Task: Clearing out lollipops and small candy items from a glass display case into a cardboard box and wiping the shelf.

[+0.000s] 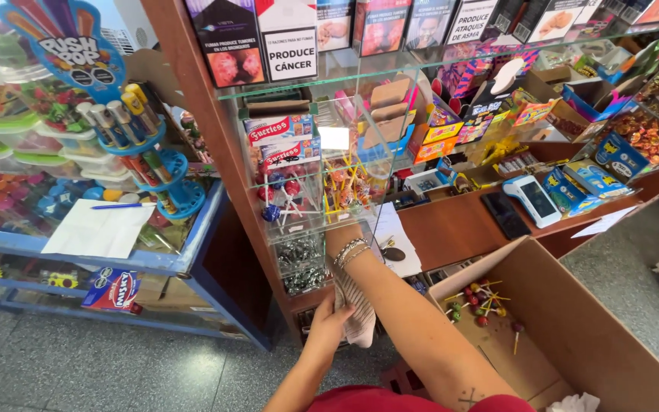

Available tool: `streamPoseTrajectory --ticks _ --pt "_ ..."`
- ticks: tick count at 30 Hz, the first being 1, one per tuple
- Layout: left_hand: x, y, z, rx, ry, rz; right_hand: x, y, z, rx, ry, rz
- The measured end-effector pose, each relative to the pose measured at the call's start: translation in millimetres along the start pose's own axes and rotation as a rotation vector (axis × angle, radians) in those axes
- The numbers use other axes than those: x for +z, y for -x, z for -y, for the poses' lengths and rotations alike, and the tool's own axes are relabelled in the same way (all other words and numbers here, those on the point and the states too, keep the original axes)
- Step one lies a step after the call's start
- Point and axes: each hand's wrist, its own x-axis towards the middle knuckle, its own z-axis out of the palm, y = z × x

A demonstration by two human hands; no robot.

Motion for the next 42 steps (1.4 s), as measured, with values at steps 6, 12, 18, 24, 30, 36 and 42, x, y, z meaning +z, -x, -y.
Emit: streamPoseTrajectory --ticks 6,12,18,24,30,36,42 --pt "-5 -8 17 -0.063 0.054 -0.025 -62 84 8 0.000 -0.033 0.221" --pt "-2 0 3 -0.035 -0.015 -0.018 5 21 -6 0.088 -0.475 0.005" --pt "3 3 3 -0.029 -0.064 -0.032 60 -32 -15 -0.137 -0.271 -0.381" --pt "-7 -19 40 0.158 -0.058 0.042 48 66 -7 -0.073 -0.736 -0.662" --pt "-12 -8 43 0.294 -0.357 0.155 110 173 -9 0.389 -1.844 -0.784" --pt "-3 33 1 0.356 -0.864 0.060 124 211 -12 0.494 -2.417 -0.784" --pt "11 7 21 0.553 -0.189 0.214 57 245 4 0.178 -1.571 -0.857"
